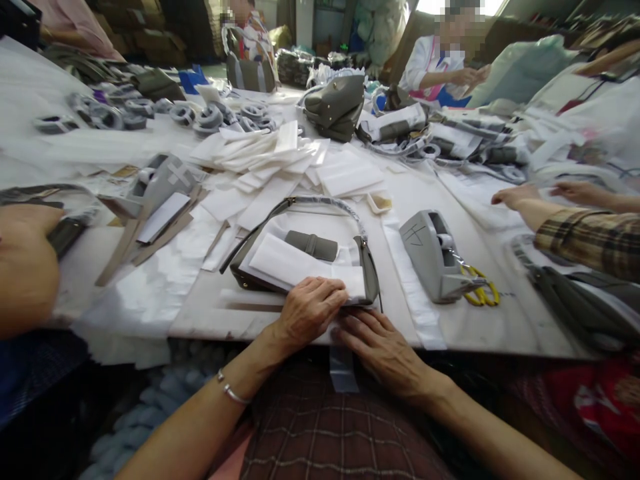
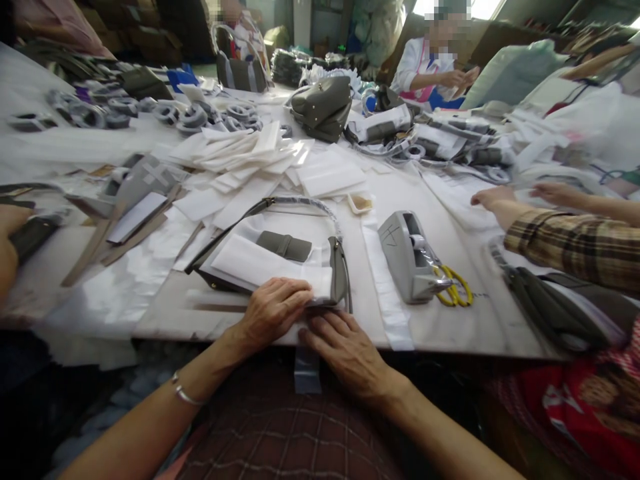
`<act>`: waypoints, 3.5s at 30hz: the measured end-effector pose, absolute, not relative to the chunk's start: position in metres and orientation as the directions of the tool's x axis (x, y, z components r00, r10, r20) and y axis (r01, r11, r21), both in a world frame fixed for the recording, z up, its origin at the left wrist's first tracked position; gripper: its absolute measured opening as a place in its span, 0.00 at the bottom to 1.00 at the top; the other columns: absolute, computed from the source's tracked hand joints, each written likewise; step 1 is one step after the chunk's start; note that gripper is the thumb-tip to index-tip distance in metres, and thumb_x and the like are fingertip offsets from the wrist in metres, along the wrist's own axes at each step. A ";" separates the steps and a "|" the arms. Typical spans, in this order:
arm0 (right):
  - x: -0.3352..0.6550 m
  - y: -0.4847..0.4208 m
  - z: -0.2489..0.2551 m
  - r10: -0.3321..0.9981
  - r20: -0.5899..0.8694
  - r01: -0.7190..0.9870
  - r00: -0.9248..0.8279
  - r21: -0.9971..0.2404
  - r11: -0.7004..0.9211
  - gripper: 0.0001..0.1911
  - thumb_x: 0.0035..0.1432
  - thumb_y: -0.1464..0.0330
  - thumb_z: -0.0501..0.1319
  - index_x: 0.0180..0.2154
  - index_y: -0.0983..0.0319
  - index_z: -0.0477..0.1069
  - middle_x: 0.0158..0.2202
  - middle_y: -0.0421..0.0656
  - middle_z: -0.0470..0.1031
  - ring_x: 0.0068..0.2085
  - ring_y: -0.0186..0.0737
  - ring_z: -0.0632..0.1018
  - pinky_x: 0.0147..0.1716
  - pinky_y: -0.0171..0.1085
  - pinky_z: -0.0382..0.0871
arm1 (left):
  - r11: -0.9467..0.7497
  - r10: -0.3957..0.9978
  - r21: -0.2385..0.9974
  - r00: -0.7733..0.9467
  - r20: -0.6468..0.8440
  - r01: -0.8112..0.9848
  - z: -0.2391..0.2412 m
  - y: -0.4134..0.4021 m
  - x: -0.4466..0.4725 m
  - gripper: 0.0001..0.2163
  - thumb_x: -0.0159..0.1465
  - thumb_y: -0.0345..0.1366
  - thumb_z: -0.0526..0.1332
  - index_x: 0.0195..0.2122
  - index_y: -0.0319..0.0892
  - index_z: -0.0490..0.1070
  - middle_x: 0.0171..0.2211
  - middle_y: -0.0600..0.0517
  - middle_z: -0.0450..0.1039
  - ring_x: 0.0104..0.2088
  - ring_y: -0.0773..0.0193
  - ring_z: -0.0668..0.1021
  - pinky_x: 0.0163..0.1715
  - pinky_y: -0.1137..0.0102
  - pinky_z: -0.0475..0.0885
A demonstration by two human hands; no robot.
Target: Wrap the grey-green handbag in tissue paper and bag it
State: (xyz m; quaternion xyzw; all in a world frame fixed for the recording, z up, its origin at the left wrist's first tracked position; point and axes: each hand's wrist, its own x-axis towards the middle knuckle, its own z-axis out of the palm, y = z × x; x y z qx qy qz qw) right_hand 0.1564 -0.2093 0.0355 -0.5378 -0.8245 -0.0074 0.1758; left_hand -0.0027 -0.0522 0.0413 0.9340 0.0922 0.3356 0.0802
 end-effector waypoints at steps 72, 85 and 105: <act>0.184 -0.099 0.066 0.979 0.031 0.731 0.203 -0.670 -0.130 0.05 0.56 0.70 0.67 0.29 0.59 0.74 0.29 0.38 0.74 0.32 0.36 0.75 0.32 0.34 0.66 | -0.926 0.353 0.322 0.753 0.555 0.197 0.049 -0.066 0.002 0.08 0.68 0.31 0.58 0.46 0.38 0.72 0.46 0.48 0.77 0.51 0.57 0.75 0.51 0.62 0.67; 0.185 -0.087 0.066 0.939 0.003 0.798 0.344 -0.528 -0.291 0.15 0.53 0.61 0.68 0.43 0.57 0.74 0.25 0.35 0.72 0.27 0.36 0.73 0.28 0.34 0.62 | -0.922 0.384 0.213 0.839 0.385 0.324 0.051 -0.076 0.015 0.27 0.66 0.51 0.61 0.56 0.32 0.67 0.49 0.42 0.74 0.50 0.53 0.74 0.49 0.60 0.66; 0.353 -0.211 0.101 0.481 0.058 0.436 0.875 -0.529 -0.728 0.21 0.55 0.59 0.62 0.45 0.67 0.76 0.46 0.55 0.79 0.47 0.53 0.79 0.50 0.47 0.70 | -0.888 0.458 0.174 0.791 0.406 0.425 0.047 -0.080 0.021 0.31 0.61 0.53 0.65 0.56 0.32 0.68 0.50 0.43 0.74 0.47 0.52 0.74 0.47 0.59 0.64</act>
